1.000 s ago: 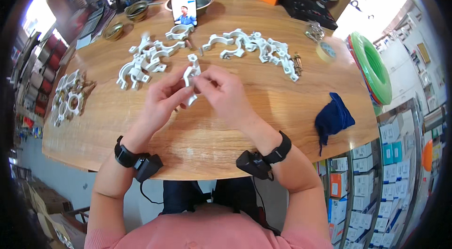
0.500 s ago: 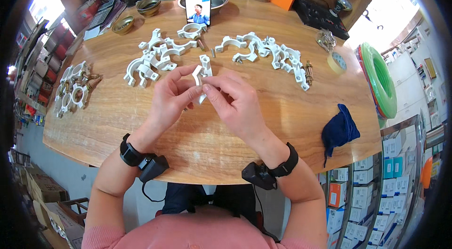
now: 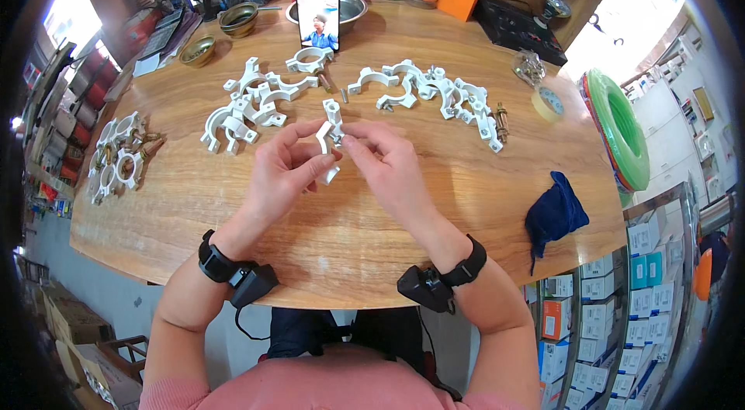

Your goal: The person assembles several white plastic hose clamps on a wooden workbench. They pick up a clamp half, insert a metal bolt and washer into a pre-drilled hole, and thread a second clamp half onto the bolt, tightening components together by hand.

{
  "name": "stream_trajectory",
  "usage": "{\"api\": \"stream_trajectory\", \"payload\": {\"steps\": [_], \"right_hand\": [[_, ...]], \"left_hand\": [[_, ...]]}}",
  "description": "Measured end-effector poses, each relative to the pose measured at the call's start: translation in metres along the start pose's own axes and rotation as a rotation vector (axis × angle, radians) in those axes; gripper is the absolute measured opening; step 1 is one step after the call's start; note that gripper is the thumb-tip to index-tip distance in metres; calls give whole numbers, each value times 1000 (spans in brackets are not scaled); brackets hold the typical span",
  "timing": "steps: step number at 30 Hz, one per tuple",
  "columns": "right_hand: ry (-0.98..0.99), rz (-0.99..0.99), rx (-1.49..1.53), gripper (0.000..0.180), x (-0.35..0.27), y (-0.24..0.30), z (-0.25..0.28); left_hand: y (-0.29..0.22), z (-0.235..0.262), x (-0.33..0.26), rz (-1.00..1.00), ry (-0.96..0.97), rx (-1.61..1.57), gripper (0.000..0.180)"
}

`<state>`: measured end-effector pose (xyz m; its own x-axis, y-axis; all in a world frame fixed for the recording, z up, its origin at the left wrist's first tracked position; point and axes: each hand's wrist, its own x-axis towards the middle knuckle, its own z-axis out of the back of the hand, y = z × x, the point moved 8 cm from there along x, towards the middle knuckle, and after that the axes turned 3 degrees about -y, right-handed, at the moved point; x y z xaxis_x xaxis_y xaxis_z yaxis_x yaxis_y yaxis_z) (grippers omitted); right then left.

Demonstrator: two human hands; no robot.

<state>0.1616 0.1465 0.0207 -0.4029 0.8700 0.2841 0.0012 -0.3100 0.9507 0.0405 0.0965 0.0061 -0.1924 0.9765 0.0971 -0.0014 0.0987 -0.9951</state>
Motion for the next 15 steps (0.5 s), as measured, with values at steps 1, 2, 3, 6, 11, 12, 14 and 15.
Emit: {"api": "stream_trajectory", "payload": {"steps": [1,2,3,6,11,12,14,15], "right_hand": [[30,35,-9,13,2,0,-1],[27,37,-15,13,1,0,1],[3,32,30,14,0,1,3],[-26,-21,72,15,0,0,6],[19,-40,12,18,-4,-4,1],[-6,9,34,17,-4,-3,5],[-36,57,87,17,-5,2,6],[-45,54,118,18,-4,3,3]], "left_hand": [[0,-1,1,-3,4,-4,38],[2,0,2,4,-4,10,38],[4,3,3,13,-18,27,38],[4,-1,6,6,7,31,39],[16,-4,7,48,6,-30,40],[17,-5,8,43,1,-2,40],[10,-3,4,41,-40,51,40],[11,1,1,29,-71,37,40]]}}
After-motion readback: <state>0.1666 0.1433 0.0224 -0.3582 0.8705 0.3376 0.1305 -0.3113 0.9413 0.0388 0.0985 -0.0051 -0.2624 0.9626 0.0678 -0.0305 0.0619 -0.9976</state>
